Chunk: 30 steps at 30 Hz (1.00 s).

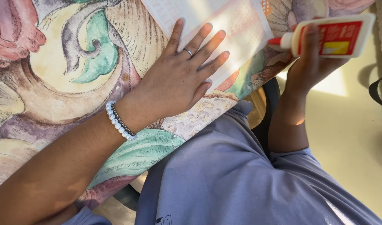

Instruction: Applying glue to paper templates and folding them to assemble small bags.

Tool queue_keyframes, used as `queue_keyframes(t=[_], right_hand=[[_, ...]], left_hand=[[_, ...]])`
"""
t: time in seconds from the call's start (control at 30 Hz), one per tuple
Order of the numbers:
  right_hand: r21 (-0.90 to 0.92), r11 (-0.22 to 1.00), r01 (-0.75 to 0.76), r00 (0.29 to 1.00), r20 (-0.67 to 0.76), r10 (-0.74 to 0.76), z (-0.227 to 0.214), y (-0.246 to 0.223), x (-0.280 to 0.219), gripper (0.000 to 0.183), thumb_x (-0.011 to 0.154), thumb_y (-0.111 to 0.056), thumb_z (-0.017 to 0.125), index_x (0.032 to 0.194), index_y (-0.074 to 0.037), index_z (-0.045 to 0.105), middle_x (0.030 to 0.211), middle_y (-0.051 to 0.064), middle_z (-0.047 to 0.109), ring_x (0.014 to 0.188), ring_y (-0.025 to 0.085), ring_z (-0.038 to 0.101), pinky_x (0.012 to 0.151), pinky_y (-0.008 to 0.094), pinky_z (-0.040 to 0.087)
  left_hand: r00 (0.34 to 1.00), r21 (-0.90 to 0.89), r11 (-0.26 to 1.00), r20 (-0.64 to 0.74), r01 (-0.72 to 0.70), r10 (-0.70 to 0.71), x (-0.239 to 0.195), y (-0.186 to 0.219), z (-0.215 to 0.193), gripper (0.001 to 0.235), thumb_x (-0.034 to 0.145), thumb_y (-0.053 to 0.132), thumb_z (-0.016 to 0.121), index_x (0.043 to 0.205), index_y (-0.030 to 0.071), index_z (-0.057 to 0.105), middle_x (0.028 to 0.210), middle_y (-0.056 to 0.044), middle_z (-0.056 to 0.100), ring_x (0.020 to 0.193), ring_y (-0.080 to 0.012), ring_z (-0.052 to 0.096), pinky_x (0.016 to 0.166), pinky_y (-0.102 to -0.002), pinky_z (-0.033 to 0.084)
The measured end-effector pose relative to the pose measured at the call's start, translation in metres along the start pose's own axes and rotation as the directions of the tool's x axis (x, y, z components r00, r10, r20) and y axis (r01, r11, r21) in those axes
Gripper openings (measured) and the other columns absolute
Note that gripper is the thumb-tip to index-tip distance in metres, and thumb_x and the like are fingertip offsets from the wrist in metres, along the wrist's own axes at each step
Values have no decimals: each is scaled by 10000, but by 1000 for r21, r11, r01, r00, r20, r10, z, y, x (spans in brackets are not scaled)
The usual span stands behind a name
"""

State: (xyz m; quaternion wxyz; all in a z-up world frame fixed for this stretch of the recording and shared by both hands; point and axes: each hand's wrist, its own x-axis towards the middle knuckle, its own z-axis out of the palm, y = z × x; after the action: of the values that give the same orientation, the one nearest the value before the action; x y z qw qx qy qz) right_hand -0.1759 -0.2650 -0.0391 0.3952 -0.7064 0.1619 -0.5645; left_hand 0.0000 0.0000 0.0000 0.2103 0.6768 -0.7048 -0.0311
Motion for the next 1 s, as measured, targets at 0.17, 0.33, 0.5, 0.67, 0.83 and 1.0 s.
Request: queue_keyframes(t=[0.17,0.33,0.5,0.67,0.83,1.0], right_hand=[[-8,982,-189,982,14,189,15,-25,-4,245,975,-29,771,1115,14,574,1019,242,702,822,395,749,701,511,675],[-27,976,-214,964,-169,207,-6,2,-2,494,923,-40,911,1206,-17,507,1105,252,745,975,384,776,780,508,735],[21,982,-187,969,-162,188,-3,10,7,404,910,-5,868,1120,-1,523,1031,261,739,882,369,754,745,502,694],[-4,758,-653,756,-74,651,4,-16,45,315,908,-246,773,1050,-79,546,842,198,797,636,245,777,404,280,466],[-114,616,-780,616,32,787,4,-9,70,329,919,-193,743,1156,-138,522,873,56,674,663,205,754,385,290,447],[50,487,-872,474,332,816,36,-16,86,229,840,-264,690,965,-82,628,892,192,747,579,184,626,429,203,299]], left_hand=[[999,18,1000,-32,26,-25,-4,-2,10,397,1042,337,553,1363,106,578,1424,-178,511,1307,-392,423,993,-617,307],[997,72,996,-56,54,-50,-4,-1,12,297,993,377,576,1171,150,648,1191,-125,706,1070,-353,650,752,-514,535],[995,68,997,-91,37,-30,-5,-2,17,266,983,375,604,1128,159,657,1161,-109,720,1075,-344,658,789,-503,529],[997,65,997,-66,32,-27,-1,-1,6,271,965,353,629,1145,151,640,1068,-79,694,1004,-326,656,734,-487,516],[997,46,997,-52,66,-63,-4,-3,16,258,974,378,621,1016,126,658,999,-108,705,943,-366,662,712,-514,510],[991,-32,999,-130,38,-42,-4,-4,16,235,951,337,615,964,113,687,1010,-153,721,952,-404,648,779,-551,483]])
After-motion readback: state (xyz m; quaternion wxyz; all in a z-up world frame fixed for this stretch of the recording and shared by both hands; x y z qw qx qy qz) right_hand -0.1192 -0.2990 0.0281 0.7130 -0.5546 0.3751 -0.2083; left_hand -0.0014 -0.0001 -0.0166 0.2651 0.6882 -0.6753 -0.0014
